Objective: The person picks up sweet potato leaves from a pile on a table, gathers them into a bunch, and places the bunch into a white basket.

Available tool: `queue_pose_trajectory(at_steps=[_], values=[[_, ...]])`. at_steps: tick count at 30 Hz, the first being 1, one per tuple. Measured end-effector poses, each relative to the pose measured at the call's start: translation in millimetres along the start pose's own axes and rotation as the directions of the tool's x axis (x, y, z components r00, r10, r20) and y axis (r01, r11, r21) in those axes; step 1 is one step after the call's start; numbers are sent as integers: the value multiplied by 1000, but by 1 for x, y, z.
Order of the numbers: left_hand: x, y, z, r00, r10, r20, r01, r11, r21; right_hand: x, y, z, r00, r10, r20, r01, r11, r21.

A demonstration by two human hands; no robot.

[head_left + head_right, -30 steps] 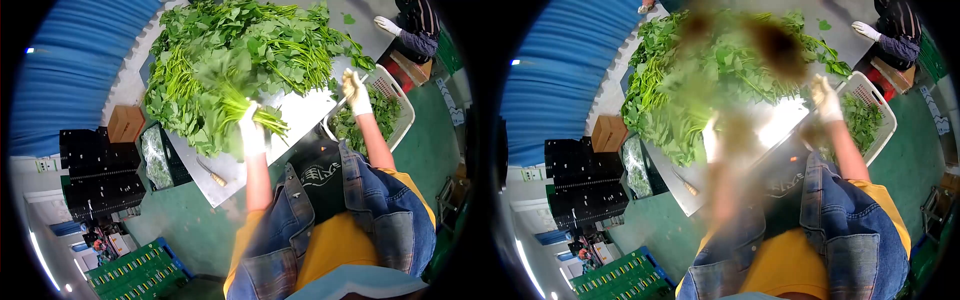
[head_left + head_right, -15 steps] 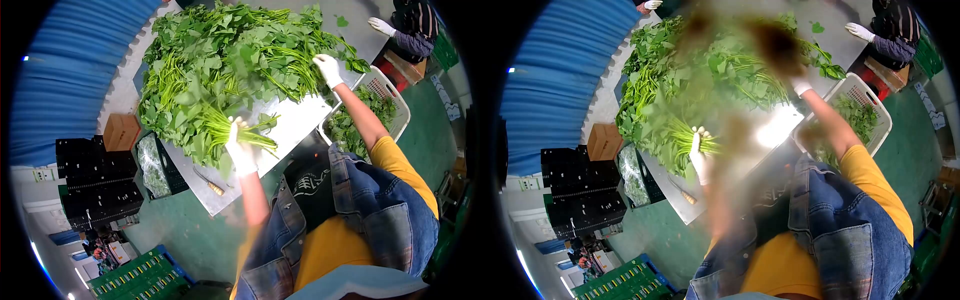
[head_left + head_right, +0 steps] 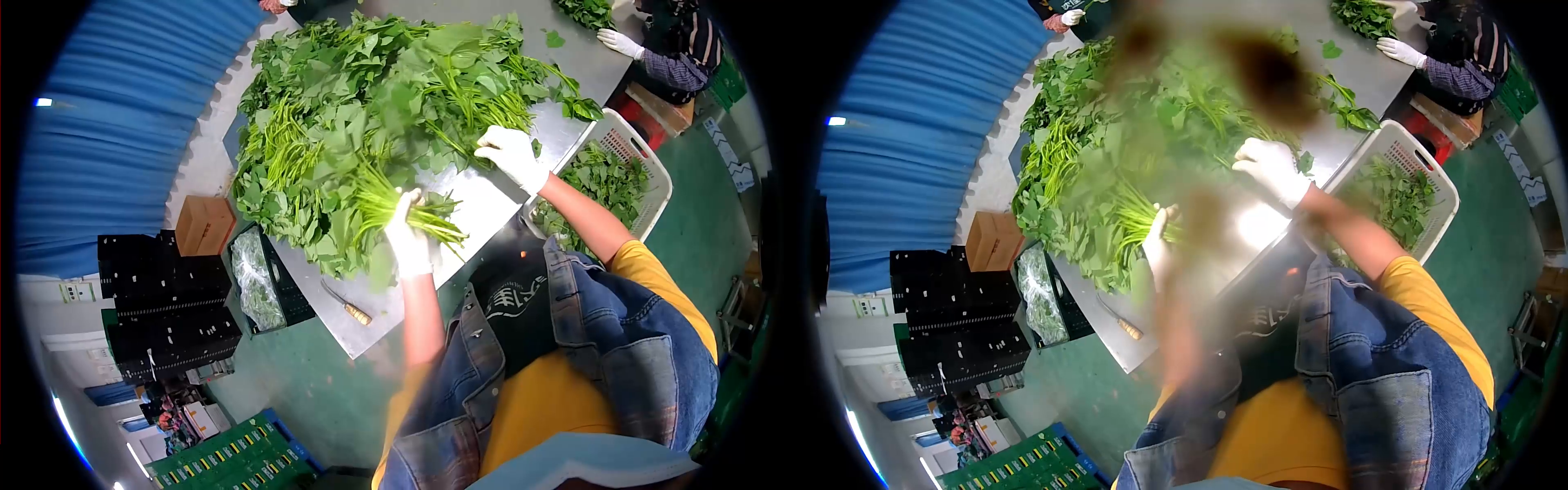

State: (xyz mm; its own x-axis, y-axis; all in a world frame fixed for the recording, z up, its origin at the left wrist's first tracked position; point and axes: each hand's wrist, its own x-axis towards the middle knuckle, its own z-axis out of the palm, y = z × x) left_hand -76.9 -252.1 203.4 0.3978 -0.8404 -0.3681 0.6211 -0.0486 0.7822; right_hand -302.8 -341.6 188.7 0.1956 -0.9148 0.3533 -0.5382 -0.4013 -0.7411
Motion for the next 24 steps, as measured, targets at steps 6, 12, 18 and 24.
queue_pose_trajectory(at_steps=[6, 12, 18, 24], values=[[22, -21, -7, 980, -184, 76, 192, 974, -120, 6, 16, 8, 999, 3, 34, -8, 990, 140], [16, -24, -7, 978, -184, 98, 193, 978, -85, 15, -13, -18, 984, 162, 77, -178, 929, 325], [9, -19, 6, 988, -144, 58, 146, 989, -34, -13, -9, 1, 833, -552, 28, 545, 812, -210], [0, -12, 29, 989, -120, 87, 119, 993, 14, -29, -48, 13, 927, -333, 171, 356, 927, -122]])
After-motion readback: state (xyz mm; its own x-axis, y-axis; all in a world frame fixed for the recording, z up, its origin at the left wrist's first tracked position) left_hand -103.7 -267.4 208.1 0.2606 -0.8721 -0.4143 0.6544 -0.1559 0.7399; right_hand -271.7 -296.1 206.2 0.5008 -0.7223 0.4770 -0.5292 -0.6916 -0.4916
